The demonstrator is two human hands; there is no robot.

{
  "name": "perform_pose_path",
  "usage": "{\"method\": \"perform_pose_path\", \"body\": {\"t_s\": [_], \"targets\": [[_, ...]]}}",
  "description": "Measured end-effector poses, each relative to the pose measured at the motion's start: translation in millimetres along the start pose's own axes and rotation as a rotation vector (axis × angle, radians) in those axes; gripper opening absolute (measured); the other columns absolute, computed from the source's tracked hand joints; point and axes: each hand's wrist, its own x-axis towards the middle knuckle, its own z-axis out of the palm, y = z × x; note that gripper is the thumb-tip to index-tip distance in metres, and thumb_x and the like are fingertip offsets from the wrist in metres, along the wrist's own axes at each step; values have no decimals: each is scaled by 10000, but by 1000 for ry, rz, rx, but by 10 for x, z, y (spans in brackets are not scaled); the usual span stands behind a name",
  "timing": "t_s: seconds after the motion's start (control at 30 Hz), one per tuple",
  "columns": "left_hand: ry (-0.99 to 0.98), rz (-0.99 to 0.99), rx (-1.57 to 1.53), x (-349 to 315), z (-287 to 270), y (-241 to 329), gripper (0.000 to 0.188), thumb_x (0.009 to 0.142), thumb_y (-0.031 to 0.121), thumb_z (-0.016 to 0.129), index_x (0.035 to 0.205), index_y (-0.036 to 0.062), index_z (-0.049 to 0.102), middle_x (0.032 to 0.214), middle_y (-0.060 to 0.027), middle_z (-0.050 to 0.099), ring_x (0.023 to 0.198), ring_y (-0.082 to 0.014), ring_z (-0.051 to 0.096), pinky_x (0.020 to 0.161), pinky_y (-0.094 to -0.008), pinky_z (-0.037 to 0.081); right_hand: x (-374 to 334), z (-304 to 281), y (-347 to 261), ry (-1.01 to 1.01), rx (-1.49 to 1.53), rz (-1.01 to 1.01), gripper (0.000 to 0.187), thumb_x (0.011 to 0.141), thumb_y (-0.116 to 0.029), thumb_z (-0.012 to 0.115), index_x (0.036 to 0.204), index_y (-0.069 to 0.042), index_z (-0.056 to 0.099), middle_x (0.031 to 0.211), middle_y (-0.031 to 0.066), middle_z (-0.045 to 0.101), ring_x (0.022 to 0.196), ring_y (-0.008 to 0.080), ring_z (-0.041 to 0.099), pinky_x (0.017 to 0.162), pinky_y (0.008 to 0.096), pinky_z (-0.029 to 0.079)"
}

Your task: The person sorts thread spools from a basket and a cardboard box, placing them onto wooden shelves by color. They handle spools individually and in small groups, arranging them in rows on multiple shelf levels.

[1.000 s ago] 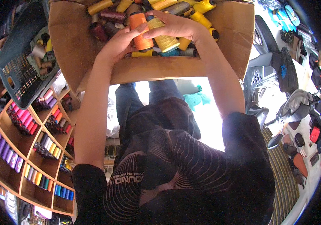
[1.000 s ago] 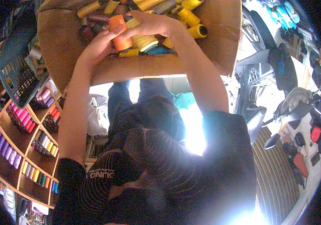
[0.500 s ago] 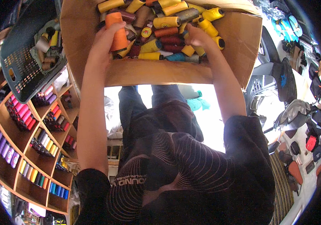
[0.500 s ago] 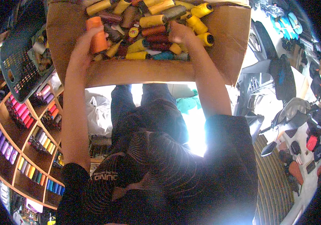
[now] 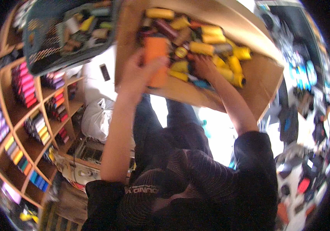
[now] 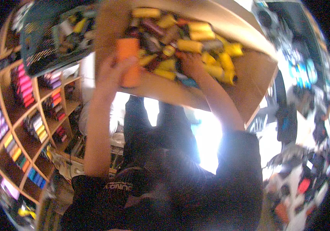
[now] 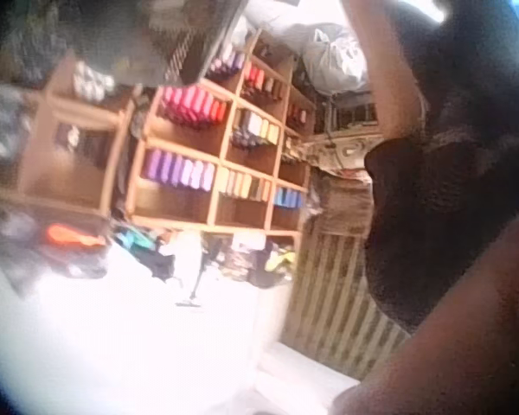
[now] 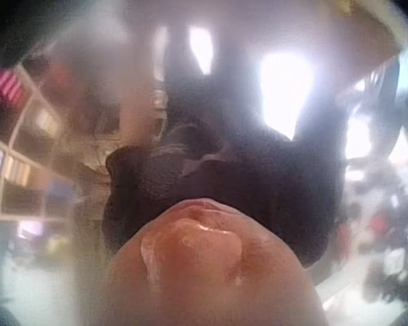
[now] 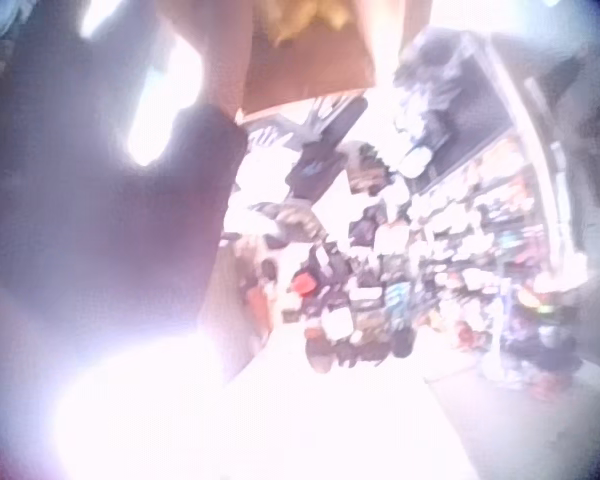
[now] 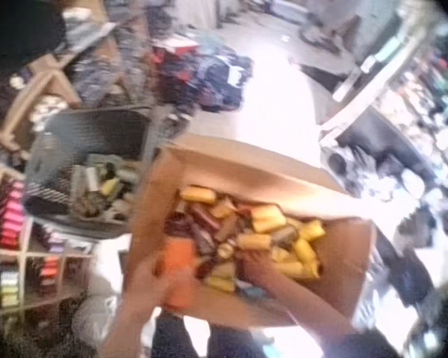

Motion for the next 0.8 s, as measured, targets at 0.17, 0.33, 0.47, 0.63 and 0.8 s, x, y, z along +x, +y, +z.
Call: {"method": "perform_pose_path", "body": {"t_s": [0.17,0.33,0.47,0.63,0.8], "targets": [[-248,52,-389,-387,-63,-105,688,903,221,699,1475,32,368,1250,-97,614,1118,-151,597,973,-312,481,181,429,150,-82,-9,-55,393,904,-226,570,1290,-151,560,1271,189,595,1176,410,570,997,600,414],[-473,121,-584,-745,-369,-52,652,912,187,705,1433,55,336,1258,-84,570,1108,-126,573,942,-292,474,421,317,147,-376,-243,53,404,927,-264,559,1306,-127,538,1229,173,608,1141,402,592,930,565,478],[-395,232,-738,-1079,-816,39,662,891,174,748,1410,53,356,1229,-70,572,1102,-120,567,945,-287,465,421,151,194,-378,-317,82,419,946,-294,551,1319,-107,520,1195,160,618,1112,395,609,877,538,530],[-99,391,-786,-1343,-1497,-349,569,928,194,697,1407,43,431,1258,-44,548,1170,-116,518,1010,-285,409,353,-380,67,-256,-36,126,584,917,-516,548,1216,-17,495,1254,244,614,1086,421,626,858,537,528],[301,476,-764,-1475,-2248,-876,557,953,232,668,1408,-5,450,1253,-63,583,1148,-152,560,1017,-324,435,347,-1179,-201,-345,47,365,635,929,-468,596,1374,-36,459,1155,223,646,1032,391,654,825,505,533]]}}
